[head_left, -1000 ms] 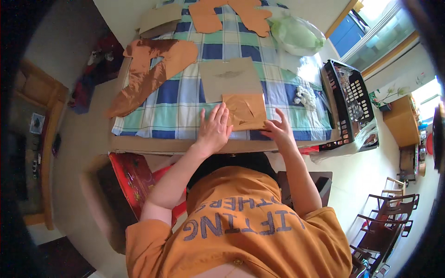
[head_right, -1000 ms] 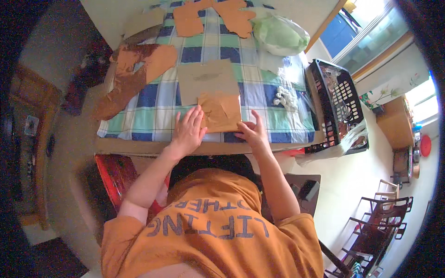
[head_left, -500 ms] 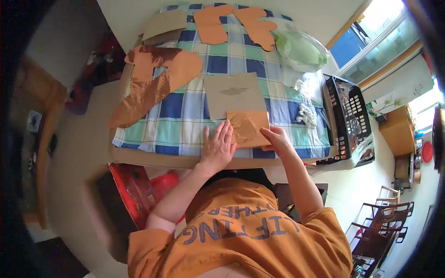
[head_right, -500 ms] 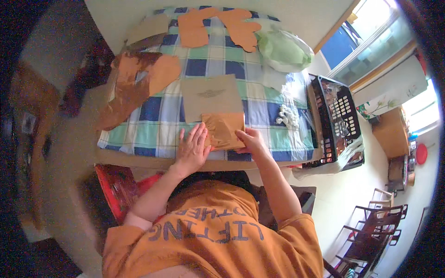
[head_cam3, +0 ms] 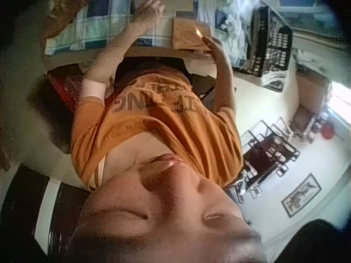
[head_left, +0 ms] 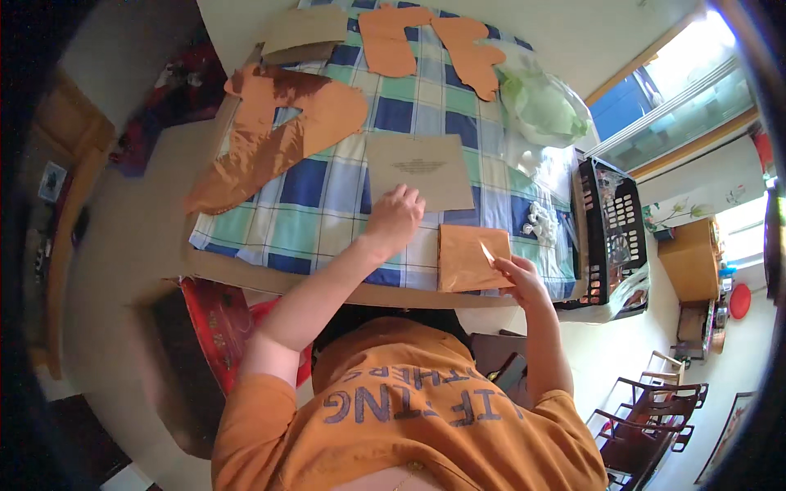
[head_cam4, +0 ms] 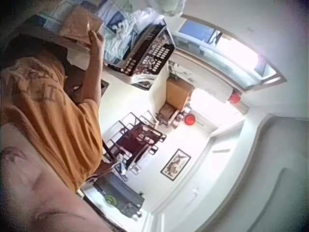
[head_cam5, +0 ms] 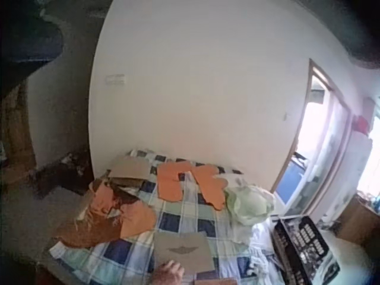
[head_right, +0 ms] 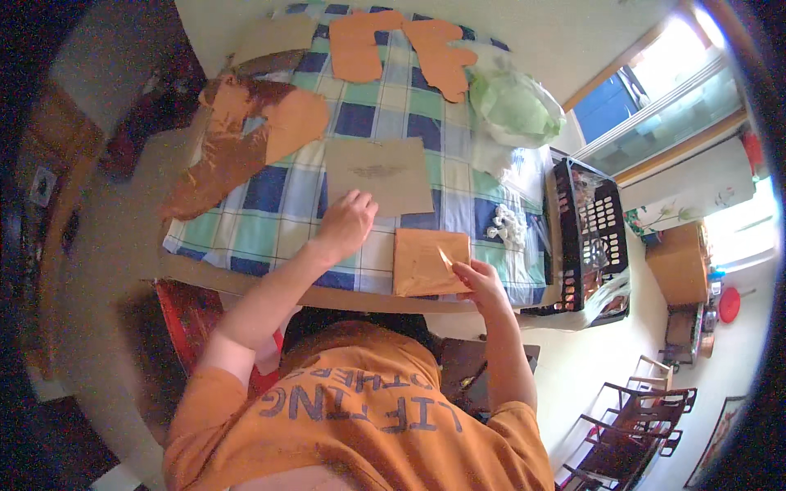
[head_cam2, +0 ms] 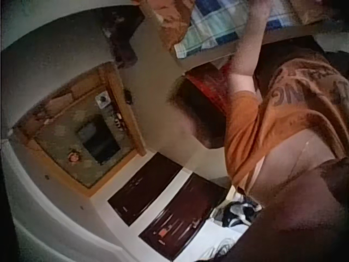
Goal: The person folds a foil balloon, places it onto a cardboard insert, and seals it inside a clear plastic packaging sleeve by hand.
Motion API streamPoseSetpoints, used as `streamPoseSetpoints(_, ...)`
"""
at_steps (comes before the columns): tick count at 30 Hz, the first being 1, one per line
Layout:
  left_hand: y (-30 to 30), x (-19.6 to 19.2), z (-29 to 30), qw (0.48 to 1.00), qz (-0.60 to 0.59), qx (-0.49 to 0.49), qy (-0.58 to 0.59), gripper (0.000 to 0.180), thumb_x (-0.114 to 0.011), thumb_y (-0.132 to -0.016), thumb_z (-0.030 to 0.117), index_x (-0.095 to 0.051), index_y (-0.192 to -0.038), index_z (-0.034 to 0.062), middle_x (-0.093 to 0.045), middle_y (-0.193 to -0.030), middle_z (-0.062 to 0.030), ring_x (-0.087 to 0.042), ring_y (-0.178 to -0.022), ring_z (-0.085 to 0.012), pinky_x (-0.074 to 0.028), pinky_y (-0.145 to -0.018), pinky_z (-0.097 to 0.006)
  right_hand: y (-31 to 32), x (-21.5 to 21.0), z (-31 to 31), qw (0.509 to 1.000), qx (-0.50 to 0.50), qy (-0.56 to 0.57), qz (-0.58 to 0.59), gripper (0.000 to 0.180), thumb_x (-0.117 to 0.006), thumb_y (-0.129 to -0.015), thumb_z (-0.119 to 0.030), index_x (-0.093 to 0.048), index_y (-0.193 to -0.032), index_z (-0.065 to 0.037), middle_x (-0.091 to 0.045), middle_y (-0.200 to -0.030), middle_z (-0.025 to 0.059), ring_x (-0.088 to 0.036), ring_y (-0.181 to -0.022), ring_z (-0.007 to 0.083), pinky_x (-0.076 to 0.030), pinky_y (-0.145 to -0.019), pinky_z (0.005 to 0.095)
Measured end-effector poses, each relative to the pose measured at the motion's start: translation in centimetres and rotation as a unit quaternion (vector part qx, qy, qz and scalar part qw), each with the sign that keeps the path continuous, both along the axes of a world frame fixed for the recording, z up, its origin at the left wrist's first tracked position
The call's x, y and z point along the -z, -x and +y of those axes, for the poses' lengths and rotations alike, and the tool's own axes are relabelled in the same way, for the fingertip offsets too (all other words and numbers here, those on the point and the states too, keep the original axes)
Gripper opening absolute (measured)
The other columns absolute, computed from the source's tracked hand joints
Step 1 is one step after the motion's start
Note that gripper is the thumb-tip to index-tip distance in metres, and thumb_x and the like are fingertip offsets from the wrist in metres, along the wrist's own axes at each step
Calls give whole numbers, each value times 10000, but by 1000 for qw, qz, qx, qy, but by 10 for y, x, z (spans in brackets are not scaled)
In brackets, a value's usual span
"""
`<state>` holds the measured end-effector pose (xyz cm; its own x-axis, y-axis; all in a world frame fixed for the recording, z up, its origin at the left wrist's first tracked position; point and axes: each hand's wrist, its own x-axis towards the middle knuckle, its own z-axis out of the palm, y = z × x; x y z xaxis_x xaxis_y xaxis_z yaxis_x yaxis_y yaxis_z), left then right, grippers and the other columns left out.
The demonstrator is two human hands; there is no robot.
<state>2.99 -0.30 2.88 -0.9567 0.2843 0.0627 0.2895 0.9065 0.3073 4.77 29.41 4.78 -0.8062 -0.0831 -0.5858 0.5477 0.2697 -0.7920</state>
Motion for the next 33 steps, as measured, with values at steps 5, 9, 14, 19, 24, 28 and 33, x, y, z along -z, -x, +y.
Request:
streamPoseSetpoints(5,9,24,-2,989,149,0,-9,109,-604,-849,120,-610,-913,32,-605,-1054,-130,-567,-1076,-293,-520,-858,-382,7,15,13,1000,-14,20,-2,212,-673,-873,-264,-668,-911,-55,-506,-729,-40,-500,-610,56,-473,-465,234)
streamPoseSetpoints(9,19,21,-3,984,179,-16,6,98,-541,-877,104,-616,-888,41,-598,-925,-106,-594,-1005,-291,-560,-783,-395,8,17,12,1000,-9,12,7,205,-670,-874,-265,-672,-911,-64,-494,-719,-49,-485,-599,48,-465,-460,226)
streamPoseSetpoints(14,29,11,-7,993,95,21,74,98,-540,-856,96,-614,-888,41,-610,-937,-106,-601,-1008,-289,-572,-793,-388,8,15,8,1000,-2,15,-13,196,-670,-878,-271,-680,-924,-81,-485,-709,-64,-475,-597,40,-465,-461,216)
streamPoseSetpoints(19,29,14,-5,988,127,21,89,91,-555,-828,93,-610,-881,43,-607,-943,-104,-604,-989,-271,-571,-781,-376,7,14,7,1000,-4,25,-12,194,-674,-879,-277,-687,-928,-89,-480,-704,-71,-465,-597,35,-463,-462,206)
streamPoseSetpoints(24,30,26,-6,985,166,23,43,170,-563,-845,120,-624,-965,16,-615,-1040,-126,-601,-1026,-264,-562,-796,-350,5,17,10,1000,-4,7,-3,204,-674,-881,-285,-691,-927,-87,-493,-714,-67,-469,-595,43,-467,-469,216)
streamPoseSetpoints(28,18,44,6,958,272,-9,90,251,-565,-850,135,-626,-1036,-23,-610,-1141,-190,-596,-1066,-299,-569,-753,-340,6,20,11,1000,-14,4,6,213,-681,-880,-296,-692,-929,-89,-502,-720,-66,-473,-600,44,-467,-481,224)
streamPoseSetpoints(33,17,48,10,931,261,15,257,263,-567,-824,113,-627,-1001,-72,-625,-1043,-259,-621,-992,-370,-579,-631,-338,4,11,3,1000,-15,0,10,221,-689,-874,-303,-692,-933,-90,-507,-715,-67,-482,-607,42,-465,-484,231)
